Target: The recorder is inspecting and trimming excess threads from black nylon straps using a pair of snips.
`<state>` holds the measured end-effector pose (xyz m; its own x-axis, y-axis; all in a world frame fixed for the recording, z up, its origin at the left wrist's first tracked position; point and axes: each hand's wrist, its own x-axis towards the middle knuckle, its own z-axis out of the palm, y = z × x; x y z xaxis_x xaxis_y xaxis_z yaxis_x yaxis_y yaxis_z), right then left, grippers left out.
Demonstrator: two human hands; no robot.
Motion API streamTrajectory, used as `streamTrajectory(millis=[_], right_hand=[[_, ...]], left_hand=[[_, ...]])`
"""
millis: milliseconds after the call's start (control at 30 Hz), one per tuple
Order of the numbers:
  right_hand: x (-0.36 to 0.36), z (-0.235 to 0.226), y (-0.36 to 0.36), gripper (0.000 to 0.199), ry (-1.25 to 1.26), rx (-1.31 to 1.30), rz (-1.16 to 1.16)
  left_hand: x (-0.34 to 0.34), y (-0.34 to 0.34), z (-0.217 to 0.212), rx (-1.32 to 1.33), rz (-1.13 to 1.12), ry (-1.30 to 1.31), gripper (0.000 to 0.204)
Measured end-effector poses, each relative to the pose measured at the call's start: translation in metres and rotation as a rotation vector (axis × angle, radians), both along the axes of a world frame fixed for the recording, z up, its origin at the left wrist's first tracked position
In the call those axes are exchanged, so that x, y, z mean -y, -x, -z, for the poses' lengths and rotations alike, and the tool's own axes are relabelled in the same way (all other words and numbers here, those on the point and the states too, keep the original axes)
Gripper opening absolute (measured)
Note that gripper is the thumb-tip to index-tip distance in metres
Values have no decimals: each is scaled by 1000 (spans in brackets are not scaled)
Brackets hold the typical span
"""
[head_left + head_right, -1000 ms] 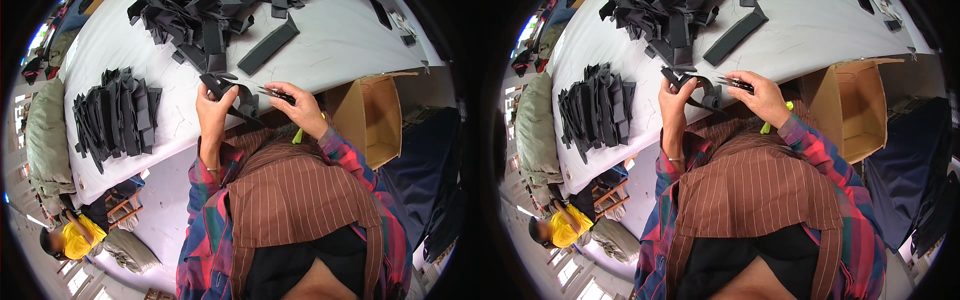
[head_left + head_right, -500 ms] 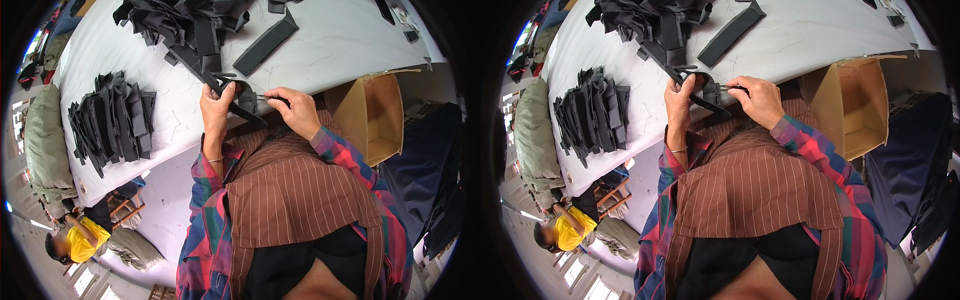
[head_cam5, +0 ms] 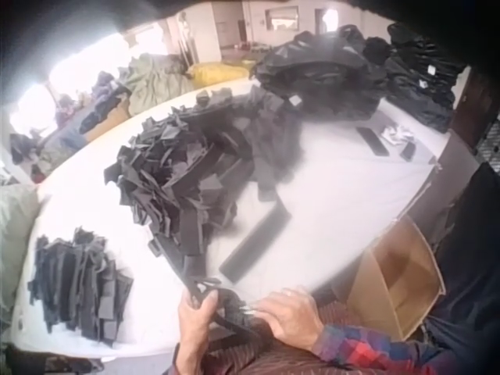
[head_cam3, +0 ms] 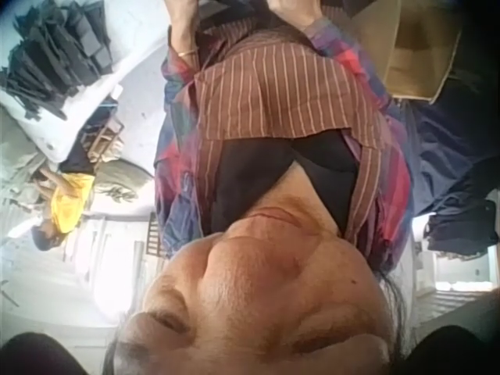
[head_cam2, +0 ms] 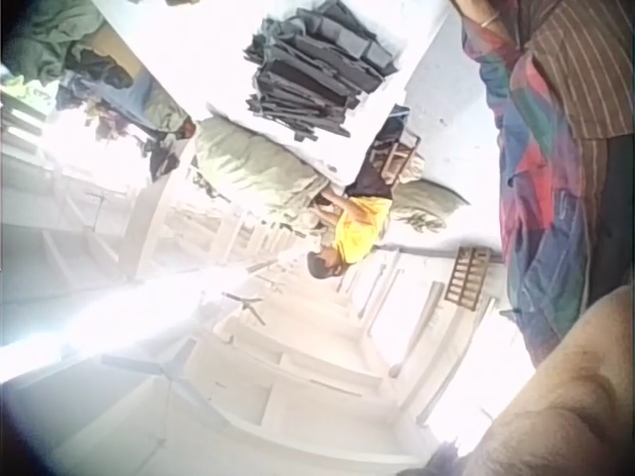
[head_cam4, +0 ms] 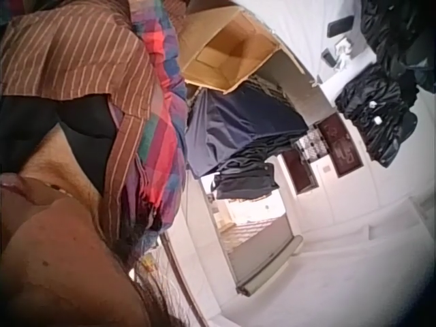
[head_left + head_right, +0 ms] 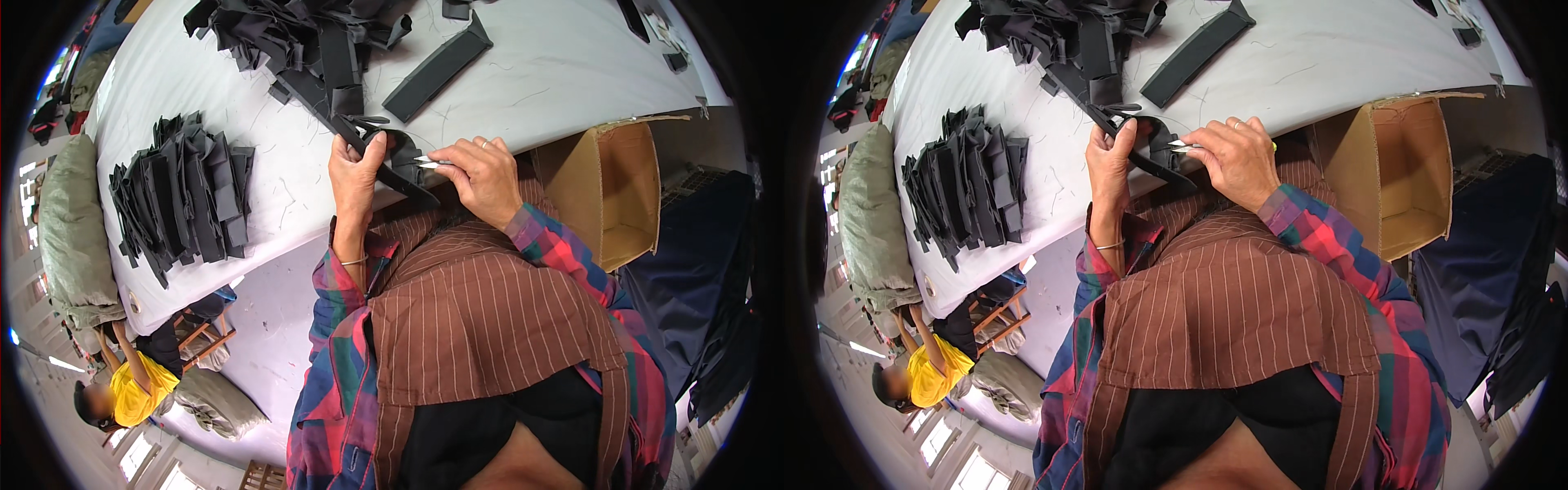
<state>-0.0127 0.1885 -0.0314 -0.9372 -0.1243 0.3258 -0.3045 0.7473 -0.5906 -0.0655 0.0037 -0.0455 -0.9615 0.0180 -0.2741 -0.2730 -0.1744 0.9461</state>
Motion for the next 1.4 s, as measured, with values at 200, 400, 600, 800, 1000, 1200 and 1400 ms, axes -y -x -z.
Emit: streamTrajectory(millis=[200, 400, 600, 800, 1000, 1200, 1400], right_hand=[[-1, 8, 0, 12, -60, -54, -5], [-4, 9, 0, 9, 40, 6, 9], [1, -9, 6, 9, 38, -48, -47], [12, -17, 8, 6, -125, -11, -107], [22, -15, 11, 7, -317, 22, -106], [32, -16, 9, 8, -392, 20, -65], [37, -13, 9, 7, -400, 15, -32]], left_hand=[[0, -1, 0, 24, -5, 4, 29], [0, 0, -3, 24, -4, 19, 29], [-2, -3, 1, -21, -17, 68, 27], [-5, -5, 2, -86, -32, 128, 25], [-7, -7, 0, -94, -37, 122, 26], [-5, -8, -1, -79, -37, 135, 26], [-6, -8, -2, -73, -37, 101, 27]])
